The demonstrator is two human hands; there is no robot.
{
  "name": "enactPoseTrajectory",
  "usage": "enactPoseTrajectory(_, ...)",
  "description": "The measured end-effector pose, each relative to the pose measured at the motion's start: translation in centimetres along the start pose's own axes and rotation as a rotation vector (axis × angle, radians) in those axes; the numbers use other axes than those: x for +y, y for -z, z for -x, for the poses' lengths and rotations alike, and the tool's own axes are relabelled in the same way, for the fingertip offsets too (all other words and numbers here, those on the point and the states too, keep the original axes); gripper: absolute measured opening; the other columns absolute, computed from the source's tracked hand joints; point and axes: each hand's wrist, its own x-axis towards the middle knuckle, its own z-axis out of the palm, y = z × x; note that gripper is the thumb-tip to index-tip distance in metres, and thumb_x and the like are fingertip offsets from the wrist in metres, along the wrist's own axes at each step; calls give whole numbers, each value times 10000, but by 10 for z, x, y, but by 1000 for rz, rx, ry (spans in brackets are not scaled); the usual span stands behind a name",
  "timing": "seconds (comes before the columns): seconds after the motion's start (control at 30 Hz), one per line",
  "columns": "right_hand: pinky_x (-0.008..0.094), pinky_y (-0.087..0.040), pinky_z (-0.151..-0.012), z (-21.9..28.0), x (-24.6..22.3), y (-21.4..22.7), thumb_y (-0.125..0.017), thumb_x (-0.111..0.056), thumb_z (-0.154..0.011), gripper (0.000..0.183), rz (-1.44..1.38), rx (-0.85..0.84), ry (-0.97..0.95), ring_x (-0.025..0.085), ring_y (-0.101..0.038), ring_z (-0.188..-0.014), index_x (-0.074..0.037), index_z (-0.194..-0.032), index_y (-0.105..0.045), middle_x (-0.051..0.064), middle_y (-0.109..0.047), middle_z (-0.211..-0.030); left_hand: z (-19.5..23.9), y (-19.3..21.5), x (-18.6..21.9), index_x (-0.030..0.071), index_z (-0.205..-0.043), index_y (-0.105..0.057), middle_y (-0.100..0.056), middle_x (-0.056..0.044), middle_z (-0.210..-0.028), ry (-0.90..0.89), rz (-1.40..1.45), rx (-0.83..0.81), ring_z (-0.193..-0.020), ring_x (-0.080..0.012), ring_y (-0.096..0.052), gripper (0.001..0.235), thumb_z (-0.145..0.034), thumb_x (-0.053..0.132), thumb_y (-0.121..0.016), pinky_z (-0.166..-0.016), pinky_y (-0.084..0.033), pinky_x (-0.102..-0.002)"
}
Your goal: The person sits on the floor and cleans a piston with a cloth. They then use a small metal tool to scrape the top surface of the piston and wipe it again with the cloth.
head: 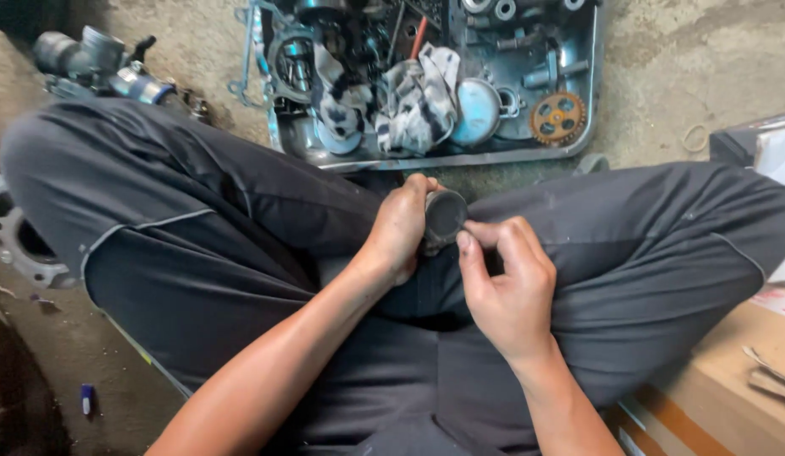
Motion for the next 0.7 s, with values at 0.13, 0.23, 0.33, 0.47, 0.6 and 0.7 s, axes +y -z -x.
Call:
enactPoseTrajectory(0.13, 303, -534, -744, 1, -2, 1, -730, 58, -917, 98, -3, -23, 17, 214, -674, -802, 31, -947, -640, 116, -659, -900, 4, -4, 3, 29, -858, -653, -670, -74, -782, 5, -46, 22, -678, -177, -600, 399, -982, 281, -370, -627, -497, -331)
enactPoseTrajectory(0.23, 305, -535, -735, -3, -4, 0, -729, 52, -909, 90, 5, -9, 25, 217, -676, -793, 30, -944, -649, 116, -666, -891, 3, -4, 6, 27, -875, -658, -672, -70, -787, 28, -29, 26, -683, -174, -602, 400, -988, 288, -377, -635, -500, -330)
enactPoseTrajectory(0.33, 304, -536, -721, -2, -4, -1, -731, 45, -890, 85, 8, -33, 18, 214, -679, -776, 27, -938, -662, 115, -674, -877, 0, -1, 0, 26, -892, -655, -667, -63, -799, 19, -32, 15, -693, -166, -601, 396, -993, 291, -378, -643, -501, -328)
enactPoseTrajectory(0.47, 300, -536, -707, -2, -4, -3, -733, 36, -907, 87, -16, 13, -77, 208, -681, -760, 35, -953, -660, 116, -683, -891, 7, -5, 7, 43, -890, -644, -644, -64, -777, 54, -49, 21, -641, -170, -567, 393, -988, 304, -367, -554, -457, -349)
enactPoseTrajectory(0.6, 302, -539, -716, -3, -3, 1, -738, 33, -887, 87, 9, -51, 21, 210, -681, -773, 22, -927, -660, 118, -674, -879, 14, -10, 15, 50, -896, -648, -650, -66, -788, 113, -45, 36, -637, -164, -572, 374, -980, 293, -375, -539, -459, -330)
enactPoseTrajectory(0.7, 306, -535, -721, -7, -4, 1, -734, 38, -889, 90, 17, -5, -22, 208, -684, -783, 26, -949, -667, 120, -680, -891, 13, -8, 14, 17, -916, -656, -675, -77, -832, 75, -15, 16, -698, -160, -609, 372, -992, 271, -395, -613, -507, -303)
